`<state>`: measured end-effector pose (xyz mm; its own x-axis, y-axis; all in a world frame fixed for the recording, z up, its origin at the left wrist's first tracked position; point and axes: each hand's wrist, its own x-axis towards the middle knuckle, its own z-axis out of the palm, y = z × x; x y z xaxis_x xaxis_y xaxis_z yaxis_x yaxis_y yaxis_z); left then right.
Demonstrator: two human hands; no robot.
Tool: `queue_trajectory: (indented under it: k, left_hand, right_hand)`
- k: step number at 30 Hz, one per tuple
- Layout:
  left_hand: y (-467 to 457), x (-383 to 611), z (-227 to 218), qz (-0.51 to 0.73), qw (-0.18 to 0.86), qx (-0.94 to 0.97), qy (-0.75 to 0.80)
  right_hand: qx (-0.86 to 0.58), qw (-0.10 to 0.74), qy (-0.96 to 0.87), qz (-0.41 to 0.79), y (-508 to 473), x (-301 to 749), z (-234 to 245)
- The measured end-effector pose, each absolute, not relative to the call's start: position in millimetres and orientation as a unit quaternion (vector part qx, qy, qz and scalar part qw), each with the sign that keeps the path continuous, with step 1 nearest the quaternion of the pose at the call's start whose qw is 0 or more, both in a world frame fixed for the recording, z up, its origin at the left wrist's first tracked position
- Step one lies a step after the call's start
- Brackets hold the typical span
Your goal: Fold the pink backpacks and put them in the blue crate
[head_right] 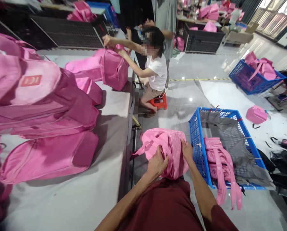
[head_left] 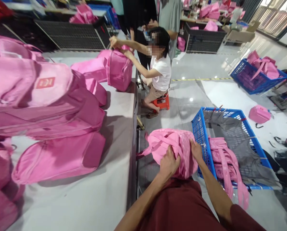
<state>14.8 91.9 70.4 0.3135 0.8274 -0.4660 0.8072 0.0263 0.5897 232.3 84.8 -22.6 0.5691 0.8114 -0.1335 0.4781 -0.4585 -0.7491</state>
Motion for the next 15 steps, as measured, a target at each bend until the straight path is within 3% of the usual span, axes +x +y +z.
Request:
queue_trajectory:
  k: [8, 11, 15]
  left_hand:
    - [86.6, -21.0, 10.9, 0.113, 0.528, 0.627, 0.562]
    - [91.0, -35.8, 24.2, 0.189, 0.538, 0.627, 0.532]
    - [89.7, -72.0, 68.1, 0.326, 0.585, 0.566, 0.48]
  right_hand:
    - [-0.804, 0.399, -0.383, 0.219, 75.8, 207.4, -13.8]
    - [-0.779, 0.422, -0.39, 0.251, 76.5, 207.0, 8.4]
    - [-0.673, 0.526, -0.332, 0.401, 76.9, 225.7, 44.4]
